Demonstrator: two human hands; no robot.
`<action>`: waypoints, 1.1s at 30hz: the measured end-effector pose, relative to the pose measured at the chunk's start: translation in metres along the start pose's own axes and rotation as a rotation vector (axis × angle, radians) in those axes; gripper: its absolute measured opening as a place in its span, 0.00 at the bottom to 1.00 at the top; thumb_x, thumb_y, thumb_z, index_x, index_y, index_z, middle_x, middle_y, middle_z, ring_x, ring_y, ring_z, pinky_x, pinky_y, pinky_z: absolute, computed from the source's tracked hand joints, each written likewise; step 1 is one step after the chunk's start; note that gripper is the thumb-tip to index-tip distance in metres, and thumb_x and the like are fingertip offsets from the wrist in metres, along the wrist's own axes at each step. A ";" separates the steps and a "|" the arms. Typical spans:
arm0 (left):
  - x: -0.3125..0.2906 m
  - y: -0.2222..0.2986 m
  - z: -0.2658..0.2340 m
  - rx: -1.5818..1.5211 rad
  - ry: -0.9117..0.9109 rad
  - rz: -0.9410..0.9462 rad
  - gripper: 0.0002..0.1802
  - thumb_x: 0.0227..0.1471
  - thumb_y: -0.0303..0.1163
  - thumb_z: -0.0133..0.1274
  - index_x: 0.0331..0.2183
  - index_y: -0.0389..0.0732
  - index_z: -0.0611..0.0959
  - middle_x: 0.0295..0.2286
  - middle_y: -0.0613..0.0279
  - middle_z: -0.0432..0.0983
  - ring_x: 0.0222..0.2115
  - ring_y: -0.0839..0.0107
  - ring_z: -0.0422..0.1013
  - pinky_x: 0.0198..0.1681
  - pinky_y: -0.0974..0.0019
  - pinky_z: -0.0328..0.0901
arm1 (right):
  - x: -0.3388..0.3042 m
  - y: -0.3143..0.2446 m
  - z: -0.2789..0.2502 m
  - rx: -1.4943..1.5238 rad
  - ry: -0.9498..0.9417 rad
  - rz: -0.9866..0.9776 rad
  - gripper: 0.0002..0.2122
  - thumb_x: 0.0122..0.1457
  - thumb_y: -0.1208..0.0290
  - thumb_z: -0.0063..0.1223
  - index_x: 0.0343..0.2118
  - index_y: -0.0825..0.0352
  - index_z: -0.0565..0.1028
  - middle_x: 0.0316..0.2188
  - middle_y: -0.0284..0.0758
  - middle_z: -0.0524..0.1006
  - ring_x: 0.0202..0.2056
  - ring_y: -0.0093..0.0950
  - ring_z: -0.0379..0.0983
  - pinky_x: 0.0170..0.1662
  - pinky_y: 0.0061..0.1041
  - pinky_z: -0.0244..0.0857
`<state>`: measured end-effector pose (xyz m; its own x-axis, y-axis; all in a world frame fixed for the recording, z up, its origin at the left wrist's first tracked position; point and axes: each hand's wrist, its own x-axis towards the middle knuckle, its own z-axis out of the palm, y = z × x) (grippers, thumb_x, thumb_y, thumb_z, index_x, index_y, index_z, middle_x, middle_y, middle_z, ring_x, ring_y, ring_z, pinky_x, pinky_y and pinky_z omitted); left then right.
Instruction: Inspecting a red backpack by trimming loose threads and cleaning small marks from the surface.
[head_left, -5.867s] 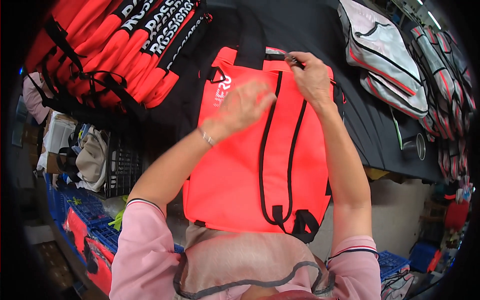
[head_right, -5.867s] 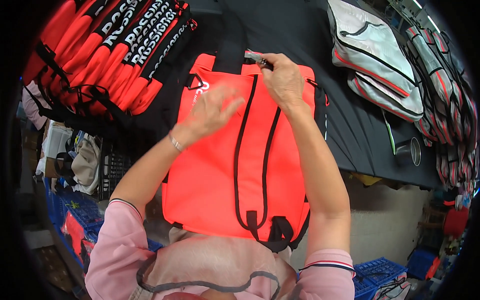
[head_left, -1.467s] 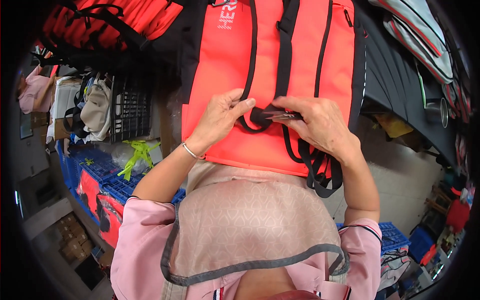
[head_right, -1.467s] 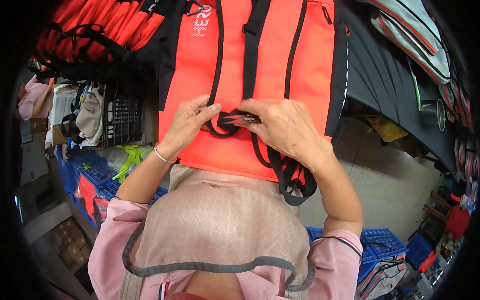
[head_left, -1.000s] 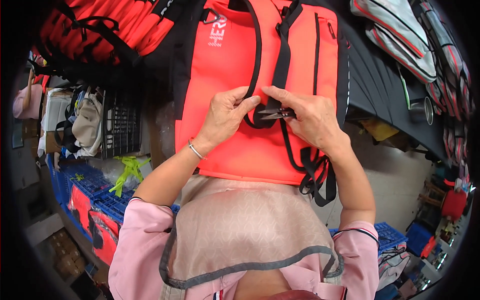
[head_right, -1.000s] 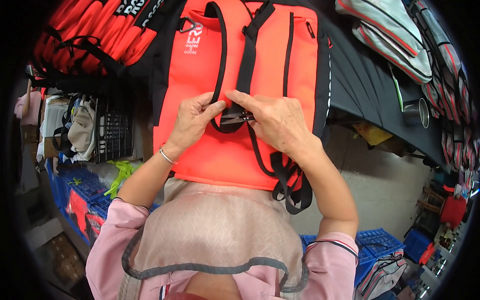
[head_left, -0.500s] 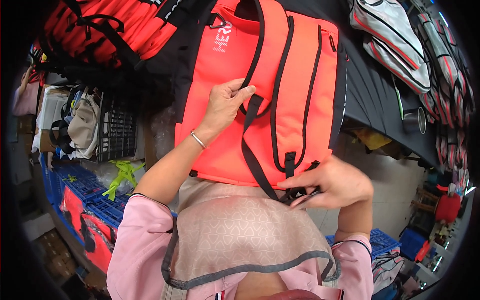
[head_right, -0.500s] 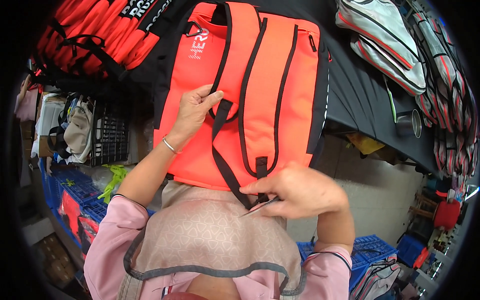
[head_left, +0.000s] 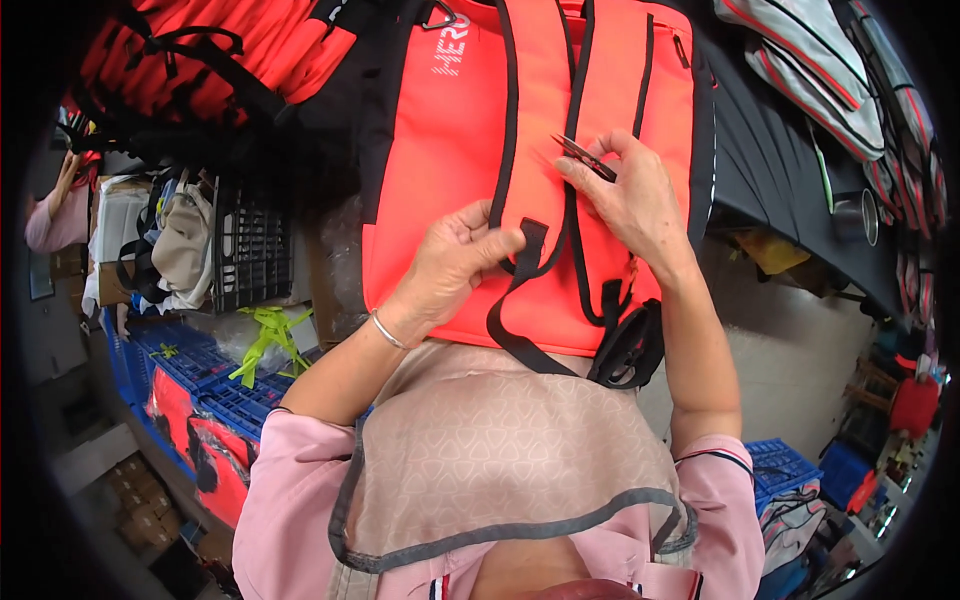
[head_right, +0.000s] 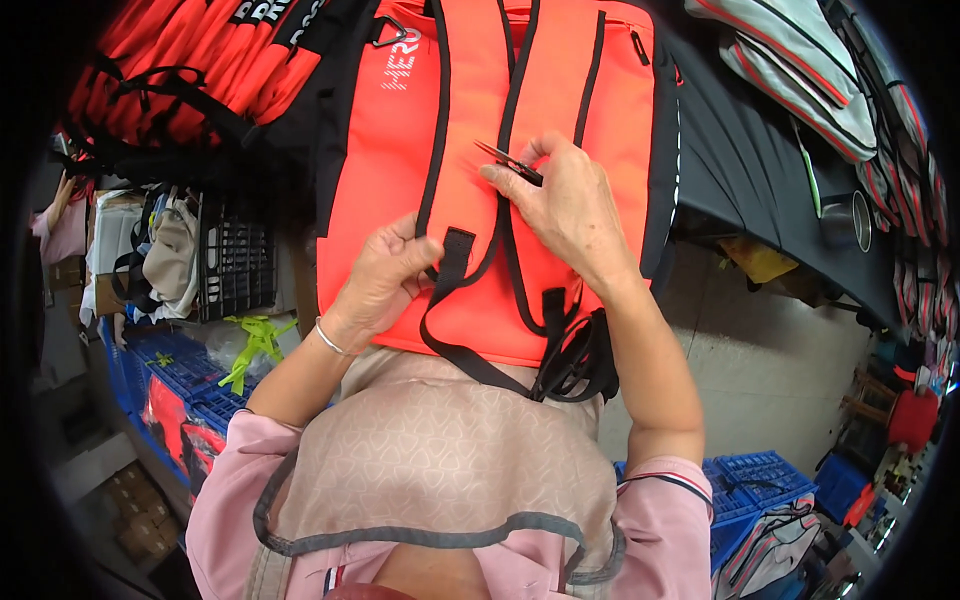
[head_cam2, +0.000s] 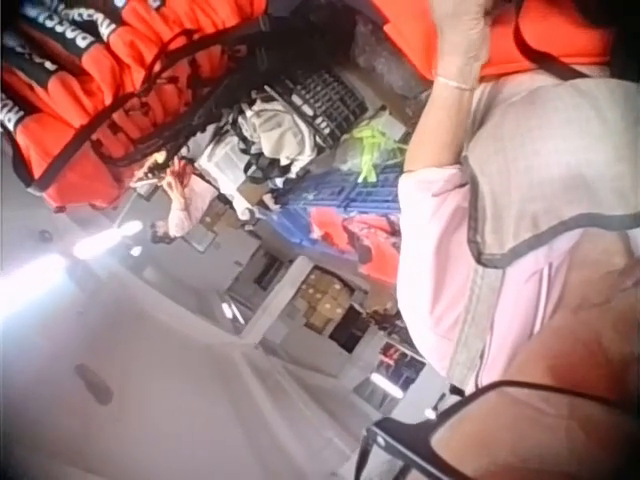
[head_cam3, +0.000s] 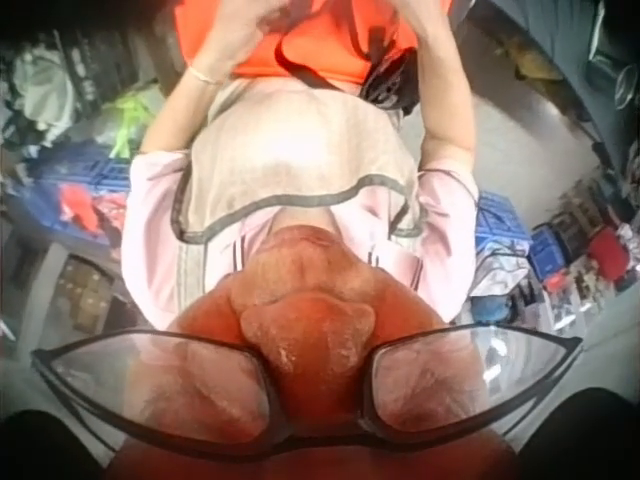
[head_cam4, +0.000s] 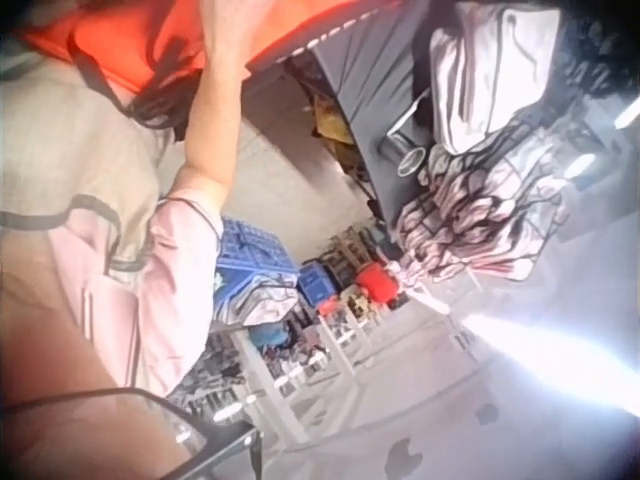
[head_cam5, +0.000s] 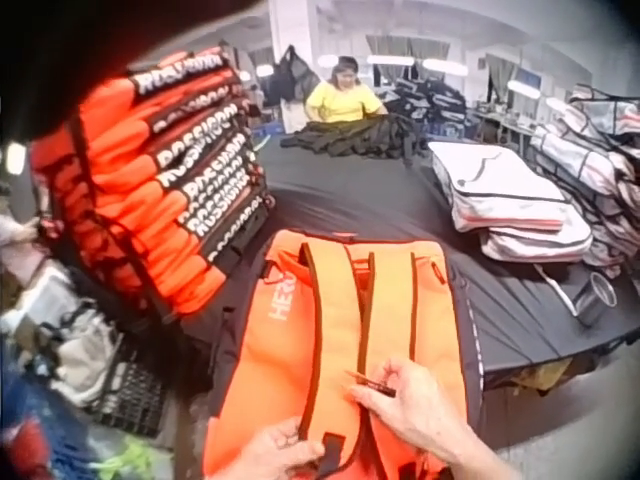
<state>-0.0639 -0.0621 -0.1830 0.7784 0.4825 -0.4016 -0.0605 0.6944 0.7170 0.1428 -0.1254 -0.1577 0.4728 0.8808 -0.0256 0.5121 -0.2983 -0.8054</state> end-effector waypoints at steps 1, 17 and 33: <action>-0.001 0.000 0.000 -0.012 -0.017 0.014 0.18 0.56 0.29 0.59 0.47 0.36 0.78 0.39 0.65 0.79 0.37 0.79 0.76 0.44 0.73 0.72 | 0.001 0.002 0.003 -0.032 0.002 0.021 0.17 0.54 0.62 0.66 0.33 0.73 0.74 0.18 0.42 0.76 0.21 0.31 0.76 0.30 0.31 0.69; 0.012 0.024 0.009 1.080 -0.287 0.979 0.19 0.35 0.26 0.69 0.35 0.47 0.88 0.62 0.56 0.57 0.63 0.52 0.53 0.67 0.43 0.41 | 0.012 0.058 0.020 0.694 -0.063 0.333 0.16 0.65 0.57 0.52 0.34 0.69 0.76 0.21 0.25 0.70 0.21 0.14 0.61 0.25 0.17 0.55; 0.057 -0.015 -0.015 1.538 -0.239 1.336 0.11 0.34 0.20 0.60 0.16 0.39 0.72 0.28 0.62 0.76 0.23 0.69 0.70 0.22 0.67 0.63 | -0.102 0.042 -0.019 -0.218 0.376 -0.313 0.15 0.49 0.70 0.68 0.39 0.68 0.79 0.27 0.37 0.79 0.26 0.33 0.75 0.30 0.27 0.68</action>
<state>-0.0277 -0.0368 -0.2248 0.7639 0.0497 0.6434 -0.1760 -0.9432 0.2818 0.1296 -0.2351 -0.1779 0.4772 0.7593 0.4424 0.7879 -0.1467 -0.5981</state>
